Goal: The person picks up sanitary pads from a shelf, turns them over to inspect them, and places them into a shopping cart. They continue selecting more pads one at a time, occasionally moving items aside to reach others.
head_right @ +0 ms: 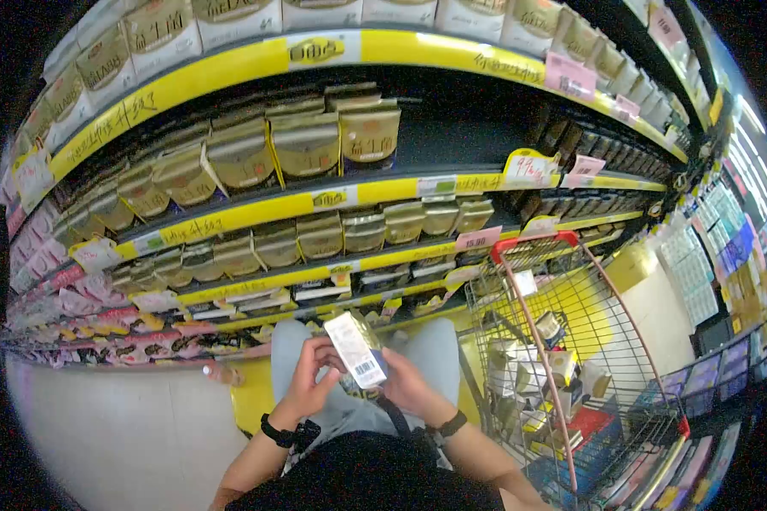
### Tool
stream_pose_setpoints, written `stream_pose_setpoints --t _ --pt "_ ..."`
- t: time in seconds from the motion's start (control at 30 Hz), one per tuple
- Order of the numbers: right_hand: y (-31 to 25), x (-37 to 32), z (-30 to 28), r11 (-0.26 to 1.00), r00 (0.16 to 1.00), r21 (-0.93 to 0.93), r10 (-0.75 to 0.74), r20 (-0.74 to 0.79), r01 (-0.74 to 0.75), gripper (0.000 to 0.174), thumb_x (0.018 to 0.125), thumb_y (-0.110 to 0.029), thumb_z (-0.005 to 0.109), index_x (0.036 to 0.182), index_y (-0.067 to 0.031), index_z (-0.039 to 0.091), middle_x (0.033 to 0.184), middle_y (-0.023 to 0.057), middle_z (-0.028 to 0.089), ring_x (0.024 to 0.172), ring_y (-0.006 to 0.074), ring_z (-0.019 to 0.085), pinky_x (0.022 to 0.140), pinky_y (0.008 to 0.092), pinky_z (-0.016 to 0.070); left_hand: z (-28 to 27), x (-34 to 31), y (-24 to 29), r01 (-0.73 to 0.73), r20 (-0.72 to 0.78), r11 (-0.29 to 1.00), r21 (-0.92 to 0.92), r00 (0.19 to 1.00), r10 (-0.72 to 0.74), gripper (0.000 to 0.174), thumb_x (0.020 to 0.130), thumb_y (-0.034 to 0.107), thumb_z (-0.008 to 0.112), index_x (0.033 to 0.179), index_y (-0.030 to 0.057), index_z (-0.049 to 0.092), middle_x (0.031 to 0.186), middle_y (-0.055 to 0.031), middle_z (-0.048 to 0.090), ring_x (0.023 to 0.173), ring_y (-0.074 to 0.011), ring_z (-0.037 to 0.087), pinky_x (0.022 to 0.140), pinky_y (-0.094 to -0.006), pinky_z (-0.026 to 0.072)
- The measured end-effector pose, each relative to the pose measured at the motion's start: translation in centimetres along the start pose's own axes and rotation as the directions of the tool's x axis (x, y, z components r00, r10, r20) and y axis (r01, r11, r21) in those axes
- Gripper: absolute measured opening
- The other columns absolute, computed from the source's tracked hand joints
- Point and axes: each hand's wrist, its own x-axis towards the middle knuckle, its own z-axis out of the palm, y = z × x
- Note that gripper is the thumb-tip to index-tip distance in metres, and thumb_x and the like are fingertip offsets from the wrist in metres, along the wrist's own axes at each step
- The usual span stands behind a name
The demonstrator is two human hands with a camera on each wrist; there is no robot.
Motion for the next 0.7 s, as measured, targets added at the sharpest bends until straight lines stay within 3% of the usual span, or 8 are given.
stream_pose_setpoints --t 0.1,0.27,0.37,0.47,0.57,0.7 --pt "0.2 1.2 -0.5 1.0 0.999 -0.018 -0.003 0.036 0.004 0.043 0.107 -0.035 0.043 0.138 -0.0067 0.049 0.133 0.0075 0.06 0.123 0.0213 0.057 0.102 0.0398 0.0464 -0.6 -0.5 -0.3 0.02 0.002 0.999 0.038 1.0 -0.02 0.044 0.099 0.02 0.059 0.131 0.0004 0.035 0.11 -0.0117 0.059 0.096 -0.0188 0.06 0.089 -0.0347 0.0476" --pt "-0.4 1.4 0.1 0.999 0.999 0.02 -0.047 0.027 0.047 0.043 0.108 -0.031 0.04 0.139 -0.0028 0.045 0.138 0.0102 0.056 0.125 0.0217 0.055 0.107 0.0425 0.0435 -0.3 0.2 -0.4 0.04 -0.022 0.999 0.033 0.999 -0.04 0.041 0.099 0.02 0.058 0.129 -0.0002 0.038 0.11 -0.0117 0.06 0.096 -0.0172 0.059 0.088 -0.0336 0.048" --pt "0.5 1.9 -2.0 0.997 0.994 -0.032 -0.072 0.076 0.075 0.05 0.108 -0.036 0.037 0.149 -0.007 0.036 0.145 0.0119 0.051 0.131 0.0245 0.053 0.109 0.0437 0.0443 0.3 0.3 -0.9 0.073 -0.057 0.997 -0.015 0.996 -0.074 0.038 0.099 0.019 0.059 0.125 -0.002 0.041 0.109 -0.0125 0.062 0.093 -0.0155 0.06 0.086 -0.0322 0.0487" --pt "0.9 1.5 -3.3 0.998 0.998 -0.018 -0.052 0.045 0.053 0.048 0.108 -0.034 0.039 0.148 -0.0076 0.036 0.145 0.0113 0.05 0.131 0.0231 0.052 0.11 0.0435 0.0428 0.3 0.4 -1.1 0.122 -0.025 0.992 -0.031 0.992 -0.123 0.032 0.1 0.017 0.057 0.122 -0.0016 0.043 0.107 -0.0122 0.062 0.093 -0.0159 0.061 0.086 -0.0324 0.0494" --pt "1.1 1.2 -3.4 0.994 0.994 0.016 -0.11 -0.019 0.111 0.04 0.108 -0.03 0.043 0.137 -0.0028 0.047 0.132 0.0085 0.057 0.122 0.0194 0.055 0.104 0.0415 0.0461 -0.1 0.6 -1.0 0.144 0.021 0.99 0.0 0.989 -0.144 0.028 0.1 0.016 0.055 0.119 -0.0017 0.045 0.106 -0.0115 0.062 0.093 -0.0159 0.06 0.085 -0.0317 0.0492" --pt "1.5 1.3 -4.0 0.992 0.991 -0.006 -0.13 -0.045 0.13 0.04 0.107 -0.029 0.047 0.137 -0.0027 0.047 0.13 0.0078 0.059 0.12 0.0186 0.056 0.102 0.0394 0.0467 -0.1 0.8 -1.7 0.128 0.022 0.99 0.058 0.991 -0.129 0.028 0.1 0.017 0.055 0.119 -0.0014 0.046 0.107 -0.0111 0.063 0.096 -0.0155 0.06 0.088 -0.0317 0.0478"
